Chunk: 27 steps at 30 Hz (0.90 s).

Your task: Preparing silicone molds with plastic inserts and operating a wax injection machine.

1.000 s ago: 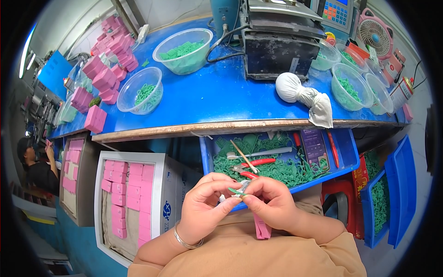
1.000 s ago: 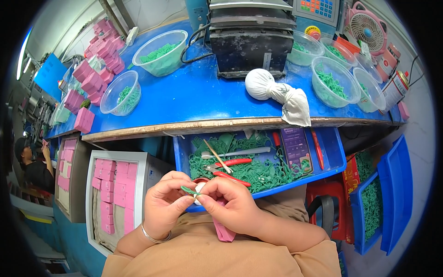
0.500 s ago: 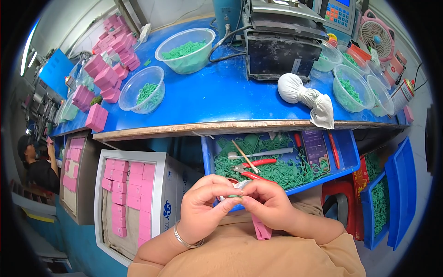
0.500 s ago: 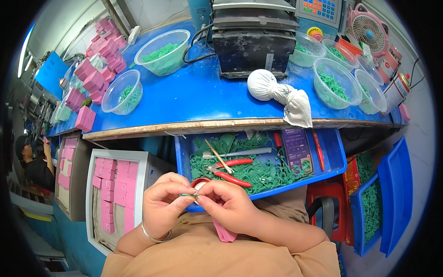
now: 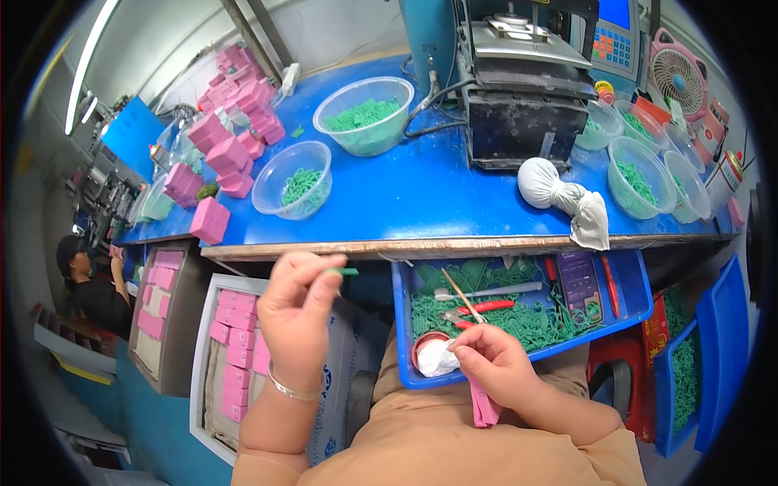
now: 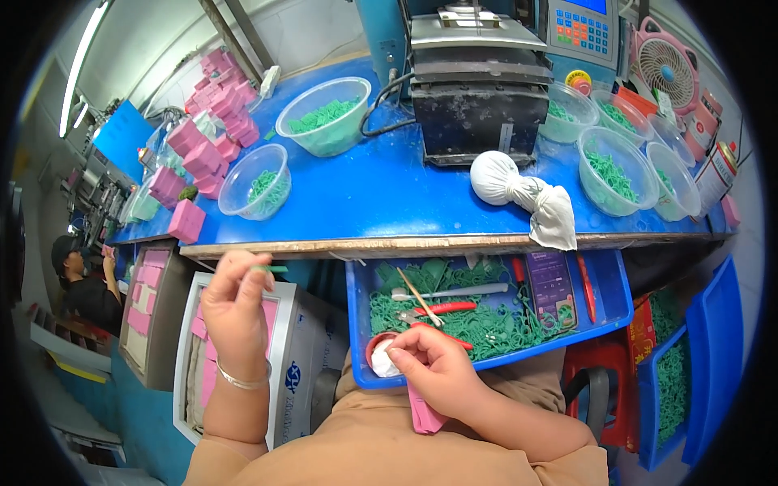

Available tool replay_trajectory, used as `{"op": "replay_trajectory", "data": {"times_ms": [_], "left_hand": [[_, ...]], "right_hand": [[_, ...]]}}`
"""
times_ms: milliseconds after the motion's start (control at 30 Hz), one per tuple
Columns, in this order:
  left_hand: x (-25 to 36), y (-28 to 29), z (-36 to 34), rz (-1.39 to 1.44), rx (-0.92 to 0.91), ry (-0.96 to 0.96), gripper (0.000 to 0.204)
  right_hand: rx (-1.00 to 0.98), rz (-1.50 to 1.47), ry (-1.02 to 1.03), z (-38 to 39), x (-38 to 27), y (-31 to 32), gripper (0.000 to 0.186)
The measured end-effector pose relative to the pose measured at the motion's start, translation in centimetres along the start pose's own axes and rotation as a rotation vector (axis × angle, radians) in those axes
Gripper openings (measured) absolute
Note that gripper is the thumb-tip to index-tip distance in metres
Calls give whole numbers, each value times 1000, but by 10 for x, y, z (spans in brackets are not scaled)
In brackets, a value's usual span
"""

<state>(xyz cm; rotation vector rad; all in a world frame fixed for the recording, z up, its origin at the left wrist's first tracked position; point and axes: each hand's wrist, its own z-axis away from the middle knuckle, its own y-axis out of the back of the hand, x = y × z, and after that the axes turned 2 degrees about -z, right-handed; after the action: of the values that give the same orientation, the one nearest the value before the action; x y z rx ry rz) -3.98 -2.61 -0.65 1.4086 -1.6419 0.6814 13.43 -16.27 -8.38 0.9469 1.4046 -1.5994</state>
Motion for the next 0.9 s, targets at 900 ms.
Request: {"op": "replay_trajectory", "data": {"times_ms": [900], "left_hand": [[10, -24, 73, 132, -526, 133, 19]], "right_hand": [[-232, -18, 183, 17, -9, -5, 17]]}}
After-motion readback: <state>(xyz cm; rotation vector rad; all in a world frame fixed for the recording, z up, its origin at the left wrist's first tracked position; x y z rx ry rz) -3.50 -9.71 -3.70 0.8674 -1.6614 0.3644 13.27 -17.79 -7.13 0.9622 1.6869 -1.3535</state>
